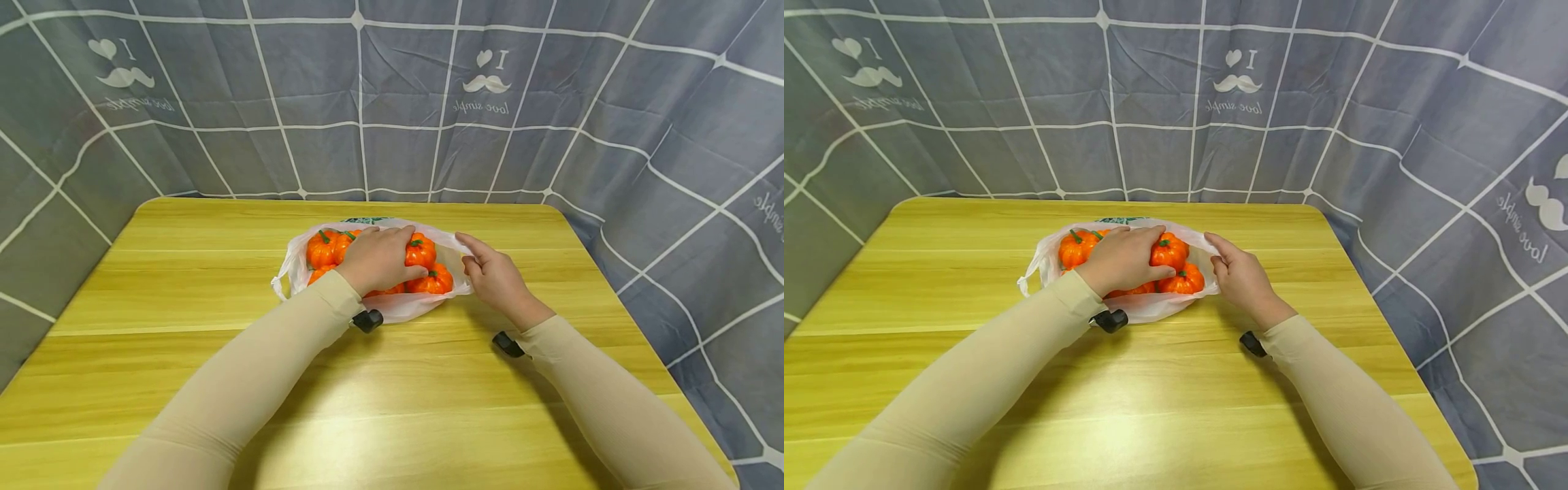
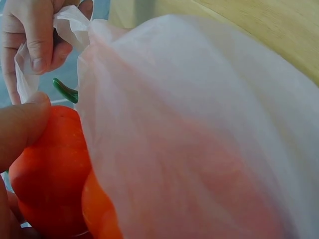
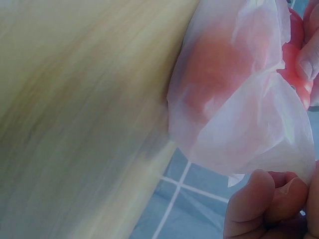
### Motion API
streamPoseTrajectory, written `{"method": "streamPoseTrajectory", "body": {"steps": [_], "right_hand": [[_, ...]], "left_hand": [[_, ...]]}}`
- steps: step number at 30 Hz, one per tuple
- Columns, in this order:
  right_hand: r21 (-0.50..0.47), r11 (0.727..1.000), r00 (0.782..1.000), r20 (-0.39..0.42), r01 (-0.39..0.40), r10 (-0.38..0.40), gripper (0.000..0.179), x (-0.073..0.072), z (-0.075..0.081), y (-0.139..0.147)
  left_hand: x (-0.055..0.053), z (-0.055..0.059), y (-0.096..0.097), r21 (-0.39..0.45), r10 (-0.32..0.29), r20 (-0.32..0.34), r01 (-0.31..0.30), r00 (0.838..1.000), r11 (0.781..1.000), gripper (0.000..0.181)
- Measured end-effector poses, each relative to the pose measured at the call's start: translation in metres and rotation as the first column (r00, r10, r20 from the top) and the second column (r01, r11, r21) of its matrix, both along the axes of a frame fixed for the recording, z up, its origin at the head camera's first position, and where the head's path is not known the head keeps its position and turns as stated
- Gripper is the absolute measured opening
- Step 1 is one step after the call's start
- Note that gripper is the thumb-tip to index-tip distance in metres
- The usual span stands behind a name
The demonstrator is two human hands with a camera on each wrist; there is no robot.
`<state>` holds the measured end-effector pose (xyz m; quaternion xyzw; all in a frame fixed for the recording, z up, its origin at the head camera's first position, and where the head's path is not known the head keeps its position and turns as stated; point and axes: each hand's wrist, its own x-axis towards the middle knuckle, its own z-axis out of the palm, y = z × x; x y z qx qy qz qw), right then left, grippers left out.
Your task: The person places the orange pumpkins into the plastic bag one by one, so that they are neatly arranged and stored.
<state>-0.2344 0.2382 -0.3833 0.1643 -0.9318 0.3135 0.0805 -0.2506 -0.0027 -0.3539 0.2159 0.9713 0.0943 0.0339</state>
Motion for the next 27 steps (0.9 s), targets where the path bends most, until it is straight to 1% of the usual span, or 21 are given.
{"method": "streamPoseTrajectory", "body": {"steps": [8,20,27], "right_hand": [[0.004,1.0,1.0,0.002,0.0,0.0,0.047,0.001,0.0006,-0.0009],[0.007,1.0,1.0,0.007,0.0,0.0,0.047,0.0018,0.0017,-0.0009],[0.014,1.0,1.0,0.01,0.007,-0.008,0.047,0.0021,0.0016,-0.0012]], "left_hand": [[0.0016,0.0007,0.0008,-0.009,0.008,0.001,-0.008,1.0,1.0,0.09],[0.0022,0.0013,0.0007,-0.022,-0.001,-0.003,0.001,1.0,1.0,0.091],[0.0021,0.0005,0.0014,-0.027,-0.004,-0.018,0.004,1.0,1.0,0.09]]}}
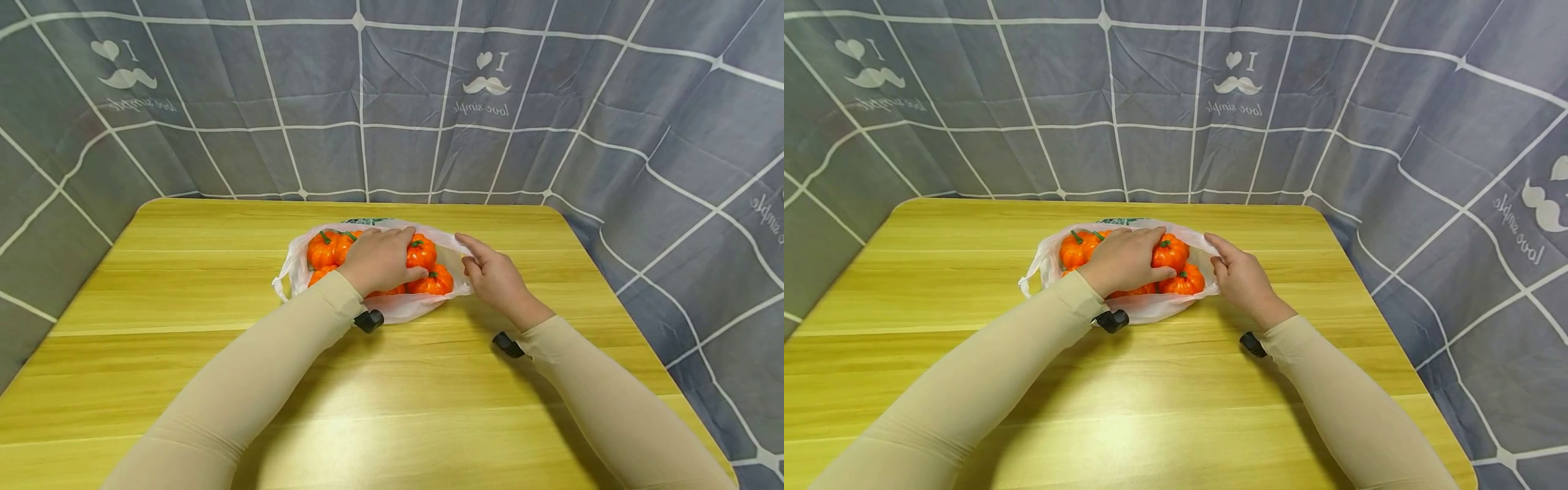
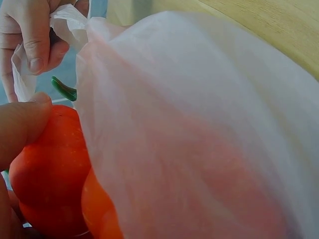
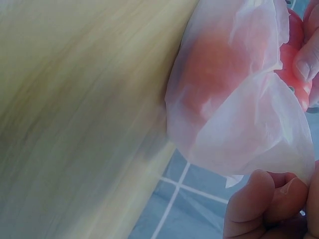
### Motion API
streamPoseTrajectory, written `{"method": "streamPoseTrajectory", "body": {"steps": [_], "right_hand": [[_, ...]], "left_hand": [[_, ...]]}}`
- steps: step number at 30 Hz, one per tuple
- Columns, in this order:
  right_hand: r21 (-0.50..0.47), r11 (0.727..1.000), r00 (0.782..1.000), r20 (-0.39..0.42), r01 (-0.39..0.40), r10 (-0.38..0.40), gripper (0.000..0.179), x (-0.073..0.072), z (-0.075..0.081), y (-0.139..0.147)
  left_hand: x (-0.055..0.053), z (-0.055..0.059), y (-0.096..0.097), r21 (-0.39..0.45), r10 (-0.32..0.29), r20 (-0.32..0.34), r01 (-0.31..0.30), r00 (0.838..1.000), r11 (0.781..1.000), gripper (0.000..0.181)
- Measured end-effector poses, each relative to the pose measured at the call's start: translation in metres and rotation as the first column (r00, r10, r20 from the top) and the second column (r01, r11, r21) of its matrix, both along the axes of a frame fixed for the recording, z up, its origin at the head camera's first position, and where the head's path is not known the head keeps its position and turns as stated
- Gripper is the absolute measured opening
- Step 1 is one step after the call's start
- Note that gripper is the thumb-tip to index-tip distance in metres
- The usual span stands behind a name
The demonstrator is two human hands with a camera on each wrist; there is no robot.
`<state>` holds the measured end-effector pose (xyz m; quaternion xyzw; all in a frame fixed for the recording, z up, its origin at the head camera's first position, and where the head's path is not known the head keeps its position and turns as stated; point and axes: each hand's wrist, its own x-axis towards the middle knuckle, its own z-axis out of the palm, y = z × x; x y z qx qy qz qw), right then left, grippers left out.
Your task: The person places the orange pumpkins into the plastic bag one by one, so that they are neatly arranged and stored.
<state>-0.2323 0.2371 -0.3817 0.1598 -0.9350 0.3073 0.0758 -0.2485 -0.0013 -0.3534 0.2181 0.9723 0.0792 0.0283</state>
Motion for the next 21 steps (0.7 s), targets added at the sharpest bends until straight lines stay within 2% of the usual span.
{"method": "streamPoseTrajectory", "body": {"steps": [21], "right_hand": [[0.009,1.0,1.0,0.003,-0.003,0.003,0.048,0.0002,0.0011,-0.0023]], "left_hand": [[-0.0003,0.0,-0.0008,-0.011,-0.012,-0.005,0.012,1.0,1.0,0.09]]}}
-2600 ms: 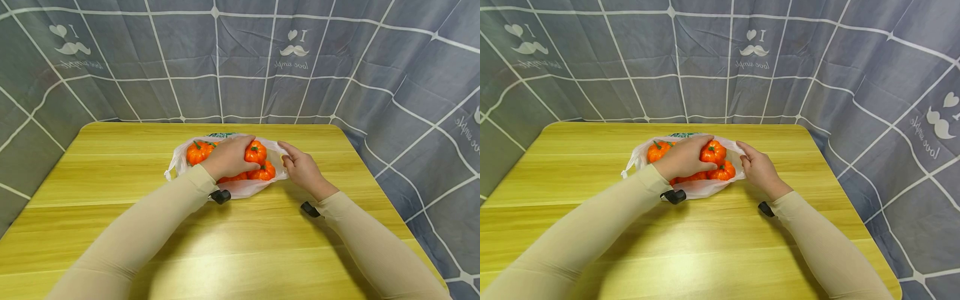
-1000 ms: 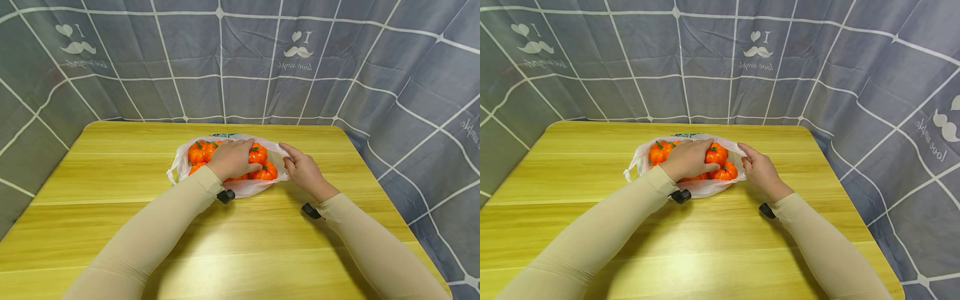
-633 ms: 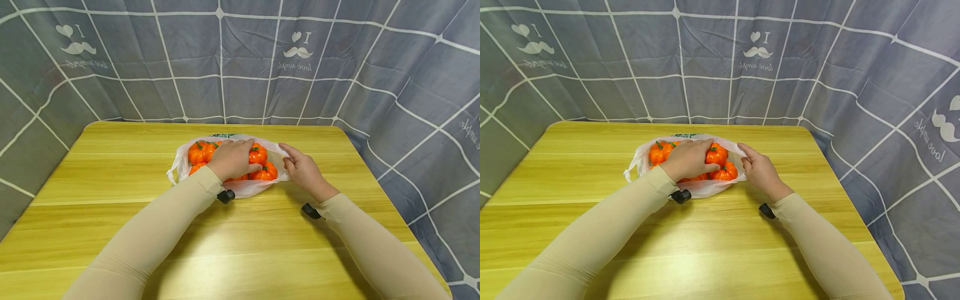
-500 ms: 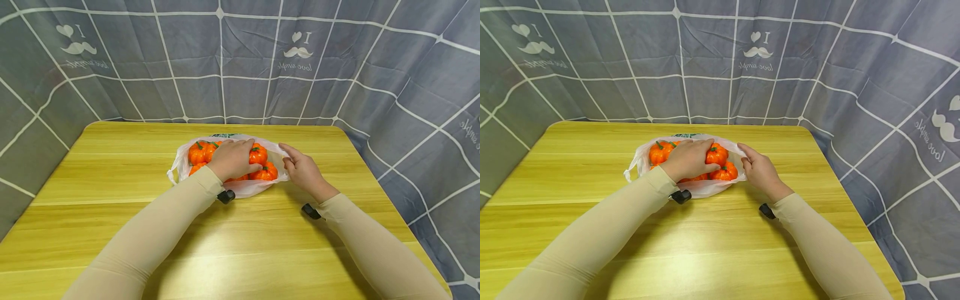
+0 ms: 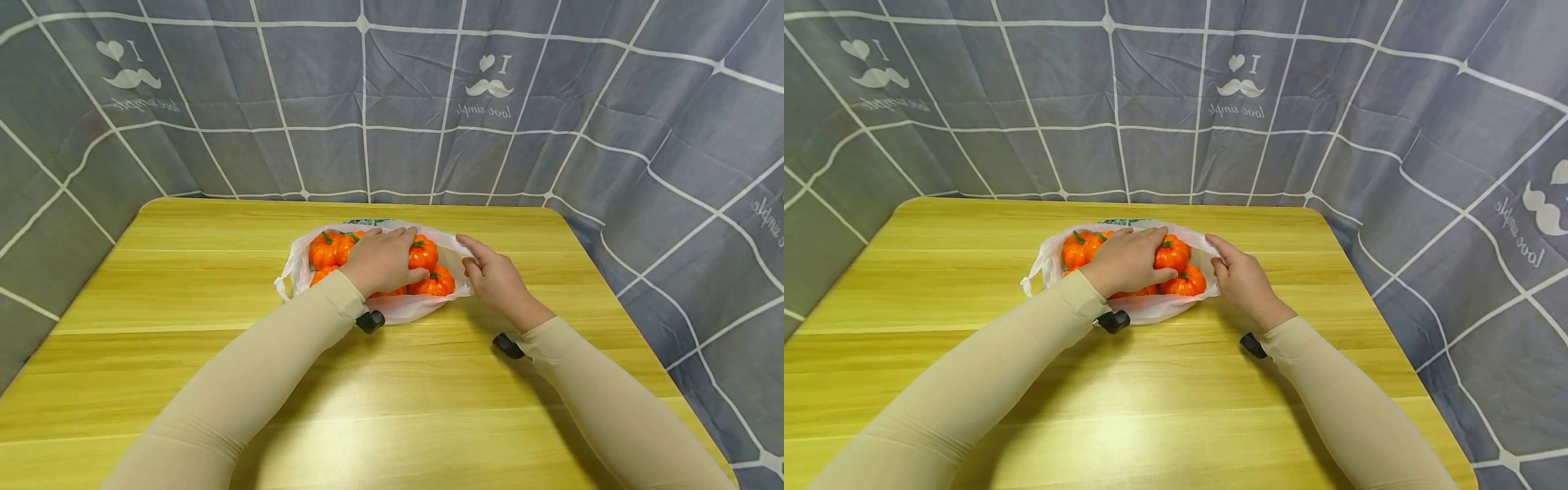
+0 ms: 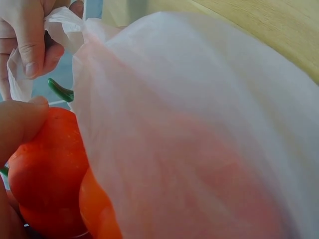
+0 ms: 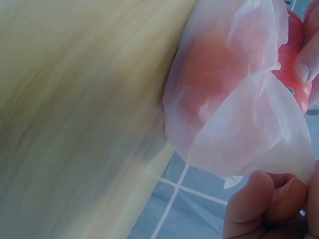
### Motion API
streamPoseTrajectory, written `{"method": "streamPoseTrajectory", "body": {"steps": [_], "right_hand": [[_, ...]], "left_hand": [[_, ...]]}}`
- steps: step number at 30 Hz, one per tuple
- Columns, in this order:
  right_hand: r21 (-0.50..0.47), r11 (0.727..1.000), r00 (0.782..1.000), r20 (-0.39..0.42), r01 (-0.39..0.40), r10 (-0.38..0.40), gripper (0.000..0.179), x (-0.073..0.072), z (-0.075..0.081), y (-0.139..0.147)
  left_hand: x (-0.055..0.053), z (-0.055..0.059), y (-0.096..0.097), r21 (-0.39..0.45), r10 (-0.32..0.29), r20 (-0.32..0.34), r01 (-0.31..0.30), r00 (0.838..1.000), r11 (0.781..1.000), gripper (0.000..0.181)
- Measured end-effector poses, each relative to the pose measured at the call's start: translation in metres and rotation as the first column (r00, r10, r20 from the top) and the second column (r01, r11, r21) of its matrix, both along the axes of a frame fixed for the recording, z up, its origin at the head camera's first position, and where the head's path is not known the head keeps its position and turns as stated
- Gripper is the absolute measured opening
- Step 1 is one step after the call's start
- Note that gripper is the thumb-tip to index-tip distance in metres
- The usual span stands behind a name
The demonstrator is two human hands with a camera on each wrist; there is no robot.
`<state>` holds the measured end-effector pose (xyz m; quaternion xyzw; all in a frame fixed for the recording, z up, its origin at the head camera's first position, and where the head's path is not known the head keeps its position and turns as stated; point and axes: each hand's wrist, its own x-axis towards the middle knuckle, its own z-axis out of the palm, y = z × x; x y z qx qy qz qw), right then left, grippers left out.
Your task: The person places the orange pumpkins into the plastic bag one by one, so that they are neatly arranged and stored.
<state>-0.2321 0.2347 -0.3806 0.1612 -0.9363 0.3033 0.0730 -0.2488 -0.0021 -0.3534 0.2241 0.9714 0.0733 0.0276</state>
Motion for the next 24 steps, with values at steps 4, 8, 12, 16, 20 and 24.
{"method": "streamPoseTrajectory", "body": {"steps": [4,8,12,16,20,24], "right_hand": [[0.004,1.0,1.0,-0.01,-0.002,0.002,0.048,0.0004,0.0,-0.0002],[0.011,1.0,1.0,-0.024,-0.001,0.002,0.048,0.0009,0.0001,-0.0005],[0.01,1.0,1.0,-0.023,-0.002,0.002,0.047,0.0013,0.0006,-0.0007],[0.013,1.0,1.0,-0.027,-0.002,0.002,0.048,0.0015,0.0008,-0.0007],[0.018,1.0,0.999,-0.037,0.0,0.001,0.048,0.0012,0.0006,-0.0005],[0.011,1.0,1.0,-0.029,0.002,-0.002,0.048,0.0008,0.0009,-0.0004]], "left_hand": [[-0.0001,0.0007,0.0001,-0.002,0.002,0.013,-0.002,1.0,1.0,0.091],[-0.0004,0.0012,0.0002,-0.001,0.001,0.013,-0.001,1.0,1.0,0.091],[-0.0005,0.0014,-0.0001,0.001,-0.003,0.01,0.003,1.0,1.0,0.091],[-0.0002,0.0026,-0.0003,0.013,-0.005,0.021,0.005,1.0,1.0,0.092],[0.0003,0.0045,-0.001,0.016,-0.016,0.036,0.016,0.999,1.0,0.093],[0.0003,0.0058,-0.0023,0.016,-0.032,0.033,0.032,0.999,0.999,0.096]]}}
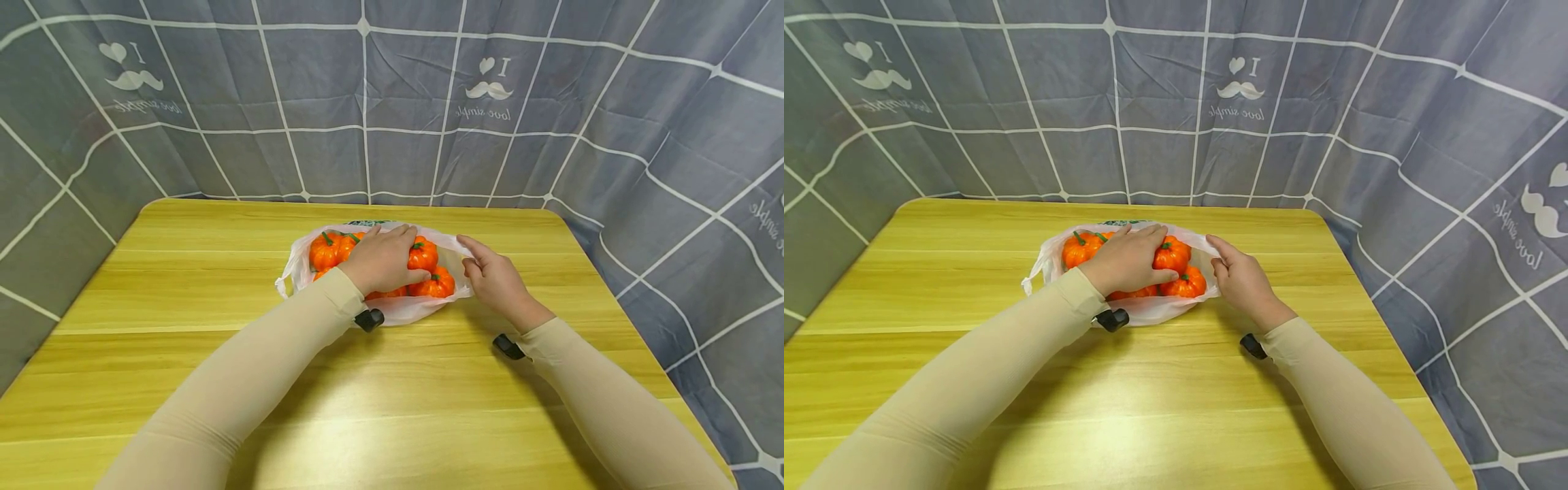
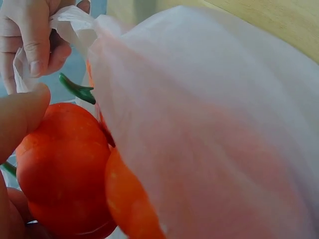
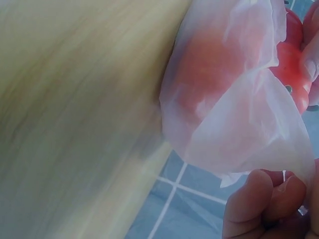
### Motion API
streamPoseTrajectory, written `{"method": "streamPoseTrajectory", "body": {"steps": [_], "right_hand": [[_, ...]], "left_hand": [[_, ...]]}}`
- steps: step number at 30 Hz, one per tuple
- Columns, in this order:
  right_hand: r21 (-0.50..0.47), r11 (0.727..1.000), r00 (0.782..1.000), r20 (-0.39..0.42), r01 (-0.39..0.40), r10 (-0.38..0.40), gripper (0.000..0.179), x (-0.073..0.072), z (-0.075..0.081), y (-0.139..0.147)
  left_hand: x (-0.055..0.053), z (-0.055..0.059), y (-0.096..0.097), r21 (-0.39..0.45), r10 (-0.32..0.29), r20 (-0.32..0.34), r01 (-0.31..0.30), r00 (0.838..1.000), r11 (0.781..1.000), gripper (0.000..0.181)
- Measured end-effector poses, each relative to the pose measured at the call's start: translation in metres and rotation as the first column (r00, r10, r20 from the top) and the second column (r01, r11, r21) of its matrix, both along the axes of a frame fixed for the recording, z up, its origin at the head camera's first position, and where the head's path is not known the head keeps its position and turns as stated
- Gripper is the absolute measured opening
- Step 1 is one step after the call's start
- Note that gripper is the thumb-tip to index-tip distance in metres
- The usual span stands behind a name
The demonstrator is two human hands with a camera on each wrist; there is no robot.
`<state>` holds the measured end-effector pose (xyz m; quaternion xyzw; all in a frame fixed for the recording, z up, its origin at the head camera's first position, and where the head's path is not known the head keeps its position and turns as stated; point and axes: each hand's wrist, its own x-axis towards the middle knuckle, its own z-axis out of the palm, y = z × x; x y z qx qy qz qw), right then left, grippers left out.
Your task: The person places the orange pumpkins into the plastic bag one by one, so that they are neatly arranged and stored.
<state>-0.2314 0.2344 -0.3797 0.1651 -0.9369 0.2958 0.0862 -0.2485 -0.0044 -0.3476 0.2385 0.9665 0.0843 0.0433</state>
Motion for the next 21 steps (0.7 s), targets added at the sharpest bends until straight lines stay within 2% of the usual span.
{"method": "streamPoseTrajectory", "body": {"steps": [9,21], "right_hand": [[-0.034,0.999,0.999,0.047,0.006,-0.005,0.048,0.0018,0.0028,0.0007],[-0.037,0.999,0.998,0.057,0.002,0.0,0.049,0.0033,0.0044,0.0008]], "left_hand": [[0.0015,0.002,-0.0004,0.003,-0.005,-0.02,0.005,1.0,1.0,0.095],[0.0031,0.0011,-0.0019,0.0,-0.005,-0.038,0.005,0.999,1.0,0.098]]}}
